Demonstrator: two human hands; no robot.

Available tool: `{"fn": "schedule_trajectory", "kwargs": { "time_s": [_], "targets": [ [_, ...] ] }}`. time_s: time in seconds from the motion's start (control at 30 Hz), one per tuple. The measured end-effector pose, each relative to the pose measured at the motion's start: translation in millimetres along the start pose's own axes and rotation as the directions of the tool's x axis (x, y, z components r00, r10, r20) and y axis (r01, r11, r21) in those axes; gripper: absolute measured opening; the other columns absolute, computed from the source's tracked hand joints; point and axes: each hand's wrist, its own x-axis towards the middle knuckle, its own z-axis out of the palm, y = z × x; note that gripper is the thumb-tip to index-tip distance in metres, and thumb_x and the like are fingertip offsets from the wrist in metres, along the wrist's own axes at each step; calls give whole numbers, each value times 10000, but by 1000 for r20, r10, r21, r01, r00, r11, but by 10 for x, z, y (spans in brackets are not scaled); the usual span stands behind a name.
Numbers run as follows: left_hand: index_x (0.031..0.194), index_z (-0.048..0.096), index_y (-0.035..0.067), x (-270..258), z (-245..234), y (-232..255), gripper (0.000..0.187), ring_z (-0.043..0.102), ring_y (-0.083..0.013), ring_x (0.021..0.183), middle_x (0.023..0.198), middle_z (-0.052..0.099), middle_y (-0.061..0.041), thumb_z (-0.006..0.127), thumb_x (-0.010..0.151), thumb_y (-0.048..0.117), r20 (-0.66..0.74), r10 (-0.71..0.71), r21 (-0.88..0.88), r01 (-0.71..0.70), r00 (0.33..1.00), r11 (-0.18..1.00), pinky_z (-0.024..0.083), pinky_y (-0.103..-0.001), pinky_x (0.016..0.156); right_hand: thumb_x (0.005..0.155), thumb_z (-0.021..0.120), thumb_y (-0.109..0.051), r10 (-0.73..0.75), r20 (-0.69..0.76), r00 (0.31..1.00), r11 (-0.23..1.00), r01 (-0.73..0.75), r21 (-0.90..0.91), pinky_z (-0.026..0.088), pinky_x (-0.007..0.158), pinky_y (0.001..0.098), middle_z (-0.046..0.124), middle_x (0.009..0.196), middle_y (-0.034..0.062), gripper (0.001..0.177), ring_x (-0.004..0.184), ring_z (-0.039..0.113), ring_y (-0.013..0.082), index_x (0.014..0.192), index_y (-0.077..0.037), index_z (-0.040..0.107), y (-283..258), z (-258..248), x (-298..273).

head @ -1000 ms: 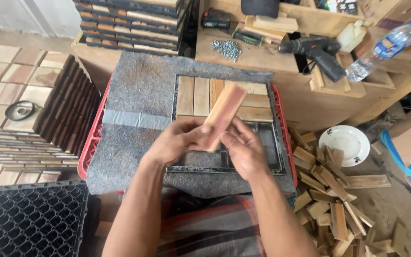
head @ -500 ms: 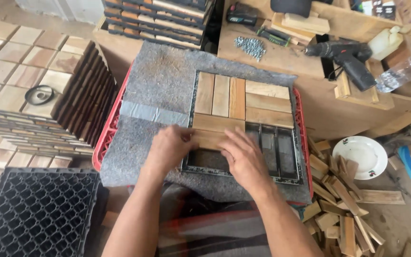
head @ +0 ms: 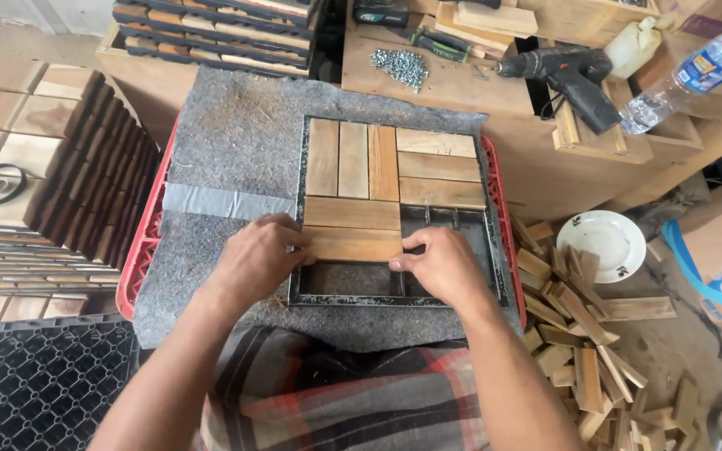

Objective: The person arranges small rectangular wooden pieces into a black grid frame placed on a red crate. They pick up pieces from a pile on the floor and fit them into the frame slots, occasionally adjusting their position.

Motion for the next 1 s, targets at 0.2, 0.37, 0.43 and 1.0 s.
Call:
{"fn": "schedule_trajectory", "kwargs": {
  "time_s": [0.2,0.37,0.43,1.0],
  "targets": [
    [1067,807,235,-234,-155,369,273,402,-252,1482,1266,706,0,625,963,409,-2,117,241,-113,993,964,198,-572,1245,865,799,-222,24,144,989,996,-11,-93,601,899,432,791,1089,168,300,1068,752,338,1112,-53,801,-316,-184,-32],
    [1066,798,190,-87,-125,288,262,387,-205,1510,1366,682,41,634,945,356,68,116,218,-128,991,968,87,-660,1247,879,776,-191,66,108,992,997,-61,-49,578,867,416,803,1031,159,238,1011,761,341,1070,-51,803,-250,-120,-20],
    [1039,805,229,-38,-210,283,238,376,-194,1514,1365,679,78,642,928,363,81,122,245,-138,989,960,60,-711,1233,866,789,-186,70,82,994,997,-67,-30,579,848,400,811,998,140,214,986,769,323,1041,-64,803,-204,-53,97],
    [1471,530,100,-286,-371,-46,671,269,-329,1540,1660,347,-26,491,806,19,204,217,-238,-166,955,957,-8,-799,1156,795,833,-84,-169,149,974,984,160,77,570,990,495,656,1312,241,518,1201,661,430,1301,-118,726,-209,-127,-45]
  ]
}}
